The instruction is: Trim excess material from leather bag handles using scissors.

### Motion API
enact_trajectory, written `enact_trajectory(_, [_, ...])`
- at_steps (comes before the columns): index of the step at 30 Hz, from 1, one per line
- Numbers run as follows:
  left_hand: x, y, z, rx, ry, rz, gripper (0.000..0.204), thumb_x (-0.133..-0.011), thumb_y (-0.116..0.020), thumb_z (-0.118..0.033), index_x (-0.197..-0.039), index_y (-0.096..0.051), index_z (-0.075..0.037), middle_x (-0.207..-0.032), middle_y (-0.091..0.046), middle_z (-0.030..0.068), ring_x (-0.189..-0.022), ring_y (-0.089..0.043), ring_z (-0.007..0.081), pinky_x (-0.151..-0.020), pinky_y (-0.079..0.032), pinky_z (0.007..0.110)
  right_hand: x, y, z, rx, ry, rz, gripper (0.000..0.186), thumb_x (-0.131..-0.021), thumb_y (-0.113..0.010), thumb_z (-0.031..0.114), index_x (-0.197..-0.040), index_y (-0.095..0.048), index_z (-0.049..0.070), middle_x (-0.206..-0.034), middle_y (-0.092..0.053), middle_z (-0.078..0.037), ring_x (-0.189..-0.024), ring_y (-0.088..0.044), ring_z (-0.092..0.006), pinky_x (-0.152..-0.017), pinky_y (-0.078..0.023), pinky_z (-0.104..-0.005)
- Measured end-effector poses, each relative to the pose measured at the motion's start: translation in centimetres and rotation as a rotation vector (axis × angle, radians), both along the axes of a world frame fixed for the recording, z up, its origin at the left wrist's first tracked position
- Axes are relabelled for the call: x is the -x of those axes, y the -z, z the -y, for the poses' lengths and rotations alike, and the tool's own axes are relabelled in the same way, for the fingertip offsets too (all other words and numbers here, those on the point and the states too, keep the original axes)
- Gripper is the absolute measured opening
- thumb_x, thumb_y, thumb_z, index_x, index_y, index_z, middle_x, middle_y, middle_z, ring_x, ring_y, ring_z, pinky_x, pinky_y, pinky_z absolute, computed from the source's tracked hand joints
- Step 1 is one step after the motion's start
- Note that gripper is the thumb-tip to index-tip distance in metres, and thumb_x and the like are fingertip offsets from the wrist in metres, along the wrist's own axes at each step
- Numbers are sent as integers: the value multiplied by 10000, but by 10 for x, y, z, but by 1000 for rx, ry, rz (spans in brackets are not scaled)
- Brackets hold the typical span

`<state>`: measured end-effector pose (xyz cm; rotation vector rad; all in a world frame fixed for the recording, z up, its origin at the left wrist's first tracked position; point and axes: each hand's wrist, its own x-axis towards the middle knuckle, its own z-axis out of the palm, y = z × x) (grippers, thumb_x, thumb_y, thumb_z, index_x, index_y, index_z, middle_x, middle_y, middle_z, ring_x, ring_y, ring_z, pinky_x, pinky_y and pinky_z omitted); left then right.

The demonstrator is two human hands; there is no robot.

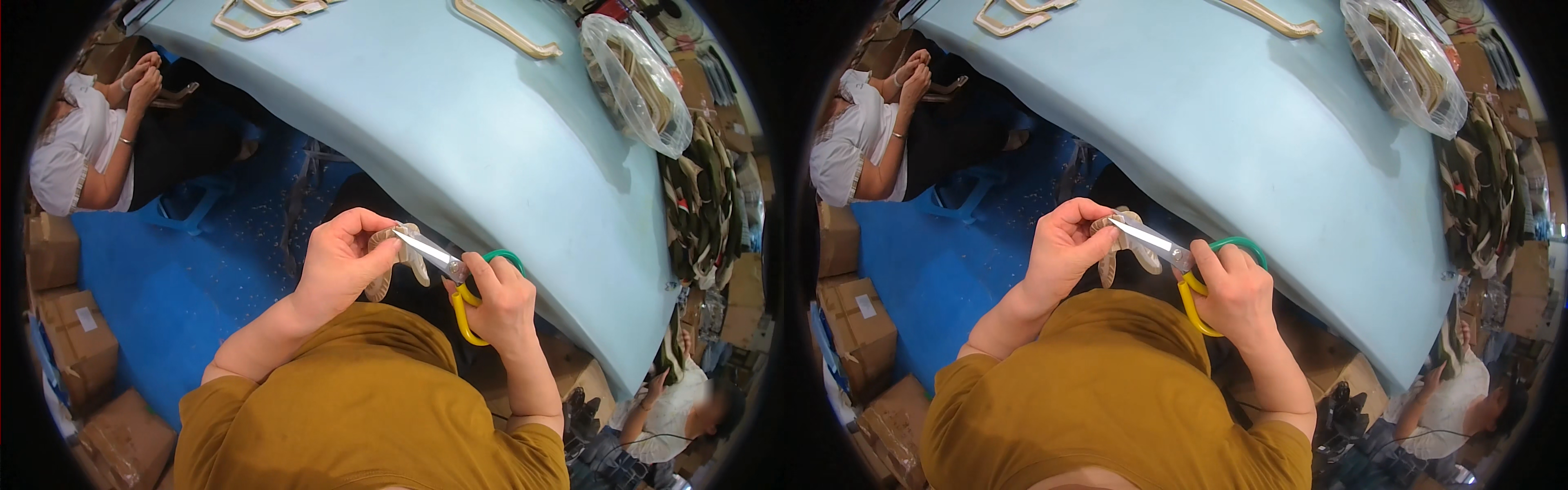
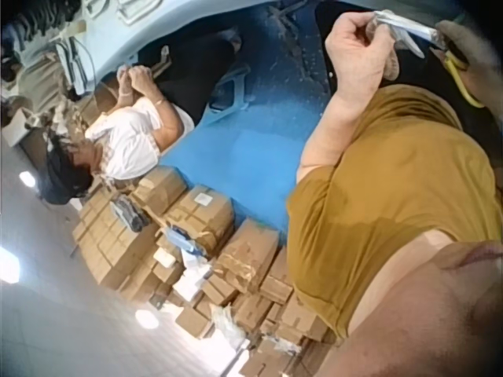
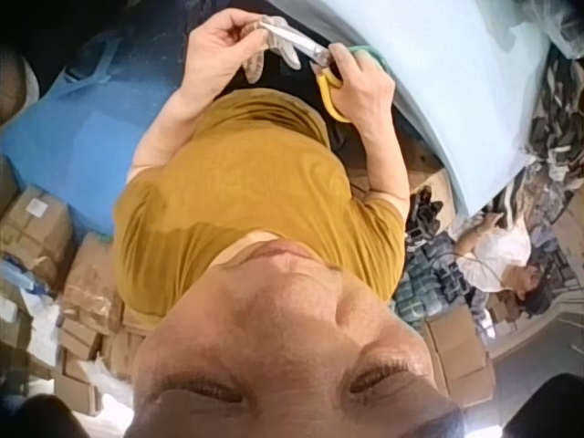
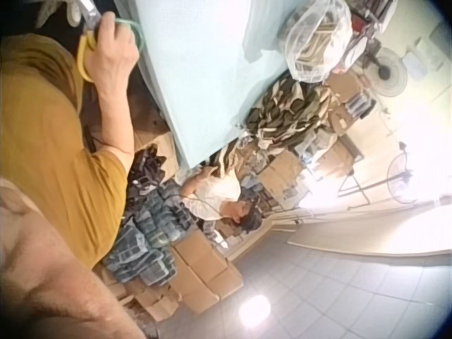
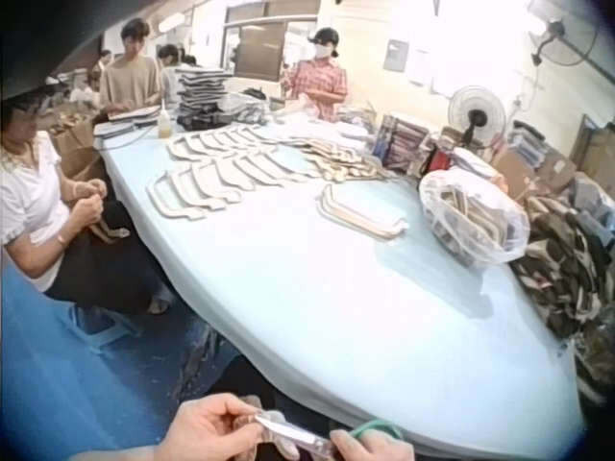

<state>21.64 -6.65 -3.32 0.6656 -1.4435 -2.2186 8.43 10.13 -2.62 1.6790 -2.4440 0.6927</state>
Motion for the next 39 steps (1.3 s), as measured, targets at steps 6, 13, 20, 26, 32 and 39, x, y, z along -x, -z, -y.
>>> enact_trajectory(6, [-3, 1, 4, -77, 65, 22, 168, -812, -604, 34, -976, -576, 15, -883, -622, 51, -794, -575, 75, -733, -487, 217, 4, 1, -3, -27, -24, 25, 327, -614, -745, 101, -897, -582, 108, -650, -484, -23, -565, -516, -208, -476, -422, -314])
enact_trajectory(13, [-4, -4, 3, -110, 67, 0, 164, -819, -597, 35, -981, -578, 21, -895, -628, 62, -803, -584, 79, -733, -487, 213, 7, 4, -4, 12, -51, -40, 238, -595, -675, 68, -795, -556, 117, -591, -415, -34, -495, -481, -187, -425, -382, -300])
enact_trajectory(20, [-7, -2, 0, -128, 82, 16, 141, -847, -583, -8, -985, -578, 23, -898, -619, 49, -796, -582, 76, -719, -485, 211, 7, 6, -8, 4, -56, -101, 199, -597, -660, 64, -753, -552, 122, -549, -387, -22, -449, -456, -179, -403, -368, -299])
enact_trajectory(26, [-7, 2, 1, -360, 88, 42, 130, -882, -557, -84, -990, -554, -12, -828, -591, 13, -724, -559, 76, -655, -471, 198, -4, 9, -9, 120, -20, 399, 270, -614, -694, 41, -860, -590, 77, -594, -489, -28, -471, -476, -176, -450, -391, -272])
enact_trajectory(32, [-22, -6, 14, -331, 354, 177, 142, -864, -568, -50, -1002, -554, -20, -779, -596, 24, -600, -532, 44, -534, -427, 165, 6, -8, -4, 6, -67, 368, 294, -640, -733, 105, -889, -580, 77, -680, -525, -51, -559, -524, -197, -499, -422, -293])
enact_trajectory(39, [-26, -6, 22, -232, 416, 219, 234, -785, -675, -32, -992, -575, 8, -870, -625, 50, -725, -574, 65, -626, -475, 191, 23, -10, -11, -107, -242, 102, 358, -578, -764, 117, -885, -581, 88, -679, -502, -48, -582, -521, -229, -498, -417, -323])
